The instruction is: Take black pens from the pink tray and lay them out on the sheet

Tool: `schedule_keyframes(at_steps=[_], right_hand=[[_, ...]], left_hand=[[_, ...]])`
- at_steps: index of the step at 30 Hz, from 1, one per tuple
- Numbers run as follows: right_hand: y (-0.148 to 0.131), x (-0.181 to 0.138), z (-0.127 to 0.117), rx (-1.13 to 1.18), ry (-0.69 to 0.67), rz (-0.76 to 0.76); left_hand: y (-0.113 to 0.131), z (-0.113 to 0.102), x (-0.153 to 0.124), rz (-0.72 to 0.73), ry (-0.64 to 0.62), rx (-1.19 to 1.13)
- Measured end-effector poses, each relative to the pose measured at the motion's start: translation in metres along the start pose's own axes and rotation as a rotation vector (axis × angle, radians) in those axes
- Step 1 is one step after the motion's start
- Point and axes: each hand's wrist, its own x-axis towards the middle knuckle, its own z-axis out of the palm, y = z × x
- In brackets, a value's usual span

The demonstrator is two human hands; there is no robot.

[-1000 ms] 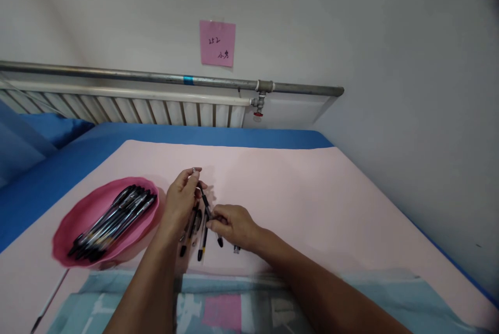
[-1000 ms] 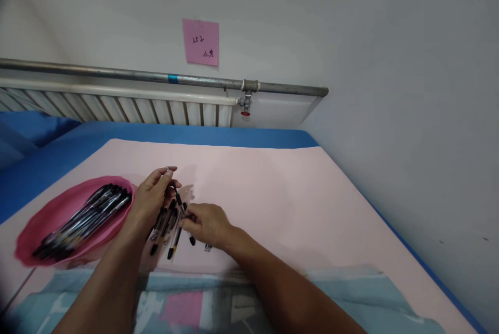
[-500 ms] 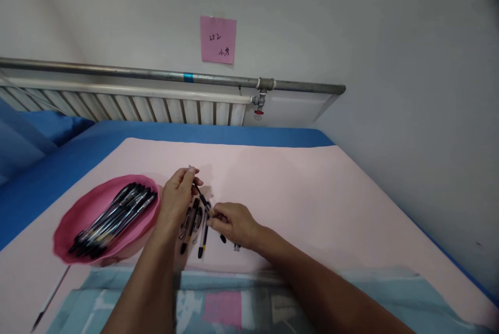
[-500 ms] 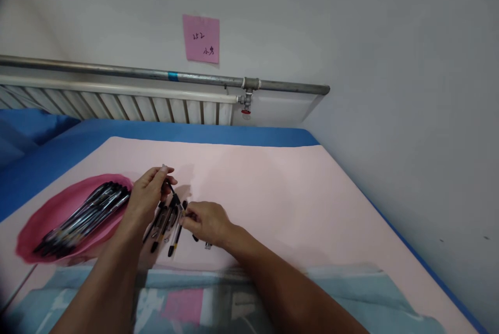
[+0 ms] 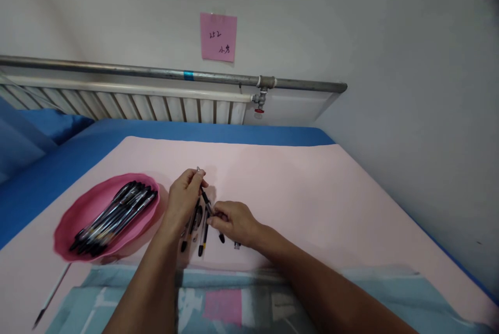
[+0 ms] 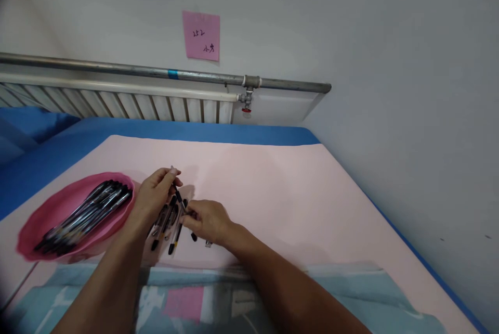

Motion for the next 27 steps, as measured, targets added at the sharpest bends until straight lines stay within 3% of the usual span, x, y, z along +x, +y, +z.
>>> schedule_keyframes(at_steps=[11, 23, 27], right_hand=[[0.002, 0.0, 0.001, 0.015, 0.017, -0.021], [0.004, 0.0, 0.003, 0.071, 0.017, 0.042], [0.006, 0.001, 0.003, 0.13, 0.023, 0.072]], left_hand=[[-0.003, 0.001, 0.003, -0.075, 0.004, -0.094], [0.002, -0.009, 0.011, -0.041, 0.261, -0.309], [0.005, -0.012, 0.011, -0.087, 0.226, -0.399]])
